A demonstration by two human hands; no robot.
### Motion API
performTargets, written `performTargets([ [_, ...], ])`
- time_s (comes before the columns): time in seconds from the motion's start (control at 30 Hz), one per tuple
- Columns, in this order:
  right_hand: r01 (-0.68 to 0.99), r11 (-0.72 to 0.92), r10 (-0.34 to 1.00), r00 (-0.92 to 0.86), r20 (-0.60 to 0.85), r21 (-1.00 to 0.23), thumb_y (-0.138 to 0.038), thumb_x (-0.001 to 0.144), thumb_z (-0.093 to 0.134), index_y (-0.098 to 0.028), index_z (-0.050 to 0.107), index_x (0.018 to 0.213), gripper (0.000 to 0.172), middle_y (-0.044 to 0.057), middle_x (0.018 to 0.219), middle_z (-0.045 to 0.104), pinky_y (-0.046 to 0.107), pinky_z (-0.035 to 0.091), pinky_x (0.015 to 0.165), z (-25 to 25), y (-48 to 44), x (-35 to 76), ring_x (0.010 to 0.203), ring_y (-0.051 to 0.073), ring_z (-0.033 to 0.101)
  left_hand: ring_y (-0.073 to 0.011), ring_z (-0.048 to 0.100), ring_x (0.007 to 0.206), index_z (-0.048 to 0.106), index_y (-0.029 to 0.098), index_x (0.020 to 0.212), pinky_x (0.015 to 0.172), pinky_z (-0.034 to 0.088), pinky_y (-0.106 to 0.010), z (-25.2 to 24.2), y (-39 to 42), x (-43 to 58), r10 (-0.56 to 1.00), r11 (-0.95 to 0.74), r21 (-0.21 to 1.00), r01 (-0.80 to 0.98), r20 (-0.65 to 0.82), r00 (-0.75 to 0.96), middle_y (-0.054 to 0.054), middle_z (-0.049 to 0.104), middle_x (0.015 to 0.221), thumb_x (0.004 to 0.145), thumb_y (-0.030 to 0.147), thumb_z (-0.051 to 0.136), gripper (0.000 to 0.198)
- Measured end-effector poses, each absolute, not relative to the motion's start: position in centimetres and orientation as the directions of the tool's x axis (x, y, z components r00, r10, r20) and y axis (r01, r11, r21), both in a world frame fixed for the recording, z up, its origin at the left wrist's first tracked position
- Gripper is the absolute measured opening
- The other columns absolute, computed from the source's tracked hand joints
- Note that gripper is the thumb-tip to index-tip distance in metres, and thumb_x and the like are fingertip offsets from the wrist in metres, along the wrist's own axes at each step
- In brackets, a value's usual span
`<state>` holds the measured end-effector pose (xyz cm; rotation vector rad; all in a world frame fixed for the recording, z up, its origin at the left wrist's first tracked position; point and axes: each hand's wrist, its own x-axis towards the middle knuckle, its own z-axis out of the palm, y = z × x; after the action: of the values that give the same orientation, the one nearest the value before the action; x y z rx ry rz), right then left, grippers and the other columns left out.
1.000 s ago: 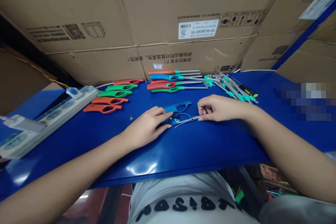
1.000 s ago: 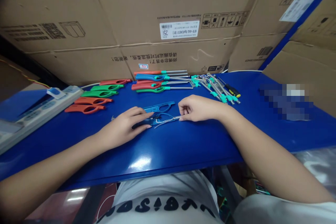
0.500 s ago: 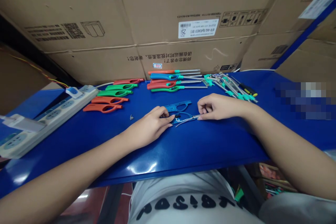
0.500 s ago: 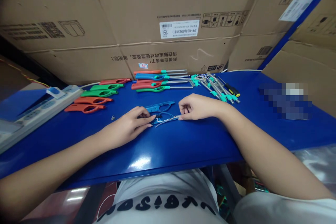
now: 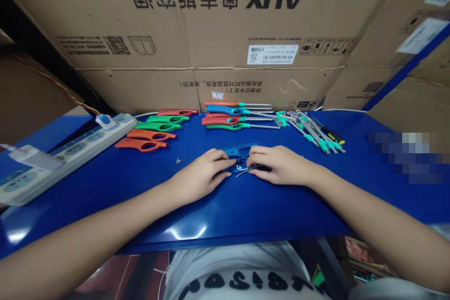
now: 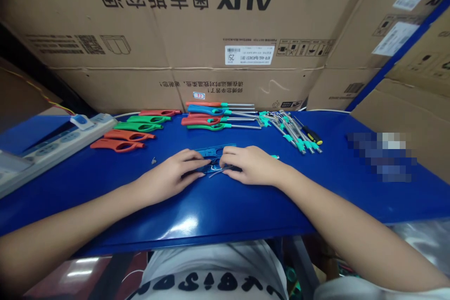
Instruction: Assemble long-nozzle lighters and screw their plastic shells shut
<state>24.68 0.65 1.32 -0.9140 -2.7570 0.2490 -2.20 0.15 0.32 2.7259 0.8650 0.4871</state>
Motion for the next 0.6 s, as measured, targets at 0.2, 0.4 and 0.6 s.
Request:
performTargets([
  [0.2,0.528,0.796,0.588,-0.791,0.171,-0.295,-0.029,0.102,0.049,-0.02,0.063,0.099,0.017,0.004,0.099,0.067,0.025,0.042,0.071,1.3,0.8,24.9,0.082,0.014,0.062,-0.0242,0.056,0.115,0.059,0.015,0.134,0.104,0.048,-0.042,0.8,-0.1,-2.0,0.617,-0.767,0.363,0.528,0.197,0.761,-0.011,0.064,0.121,0.1,0.021,0.054,0.034],
  [0.4,0.586,0.631,0.732,-0.667,0.14,-0.509,-0.029,0.1,0.05,-0.019,0.056,0.097,0.012,-0.002,0.076,0.06,0.024,0.039,0.063,1.1,1.1,25.0,0.064,0.011,0.052,-0.0229,0.054,0.111,0.061,0.019,0.128,0.102,0.047,-0.042,1.1,-0.2,-2.0,0.581,-0.791,0.361,0.493,0.196,0.79,-0.009,0.063,0.121,0.102,0.02,0.048,0.028],
  [0.6,0.545,0.601,0.72,-0.686,0.1,-0.585,-0.024,0.091,0.061,-0.018,0.06,0.103,0.013,-0.004,0.071,0.053,0.021,0.036,0.057,1.0,1.2,24.7,0.058,0.009,0.044,-0.0236,0.052,0.109,0.063,0.02,0.124,0.099,0.049,-0.042,1.1,-1.0,-1.7,0.579,-0.798,0.341,0.497,0.205,0.789,-0.011,0.059,0.117,0.101,0.016,0.046,0.028],
])
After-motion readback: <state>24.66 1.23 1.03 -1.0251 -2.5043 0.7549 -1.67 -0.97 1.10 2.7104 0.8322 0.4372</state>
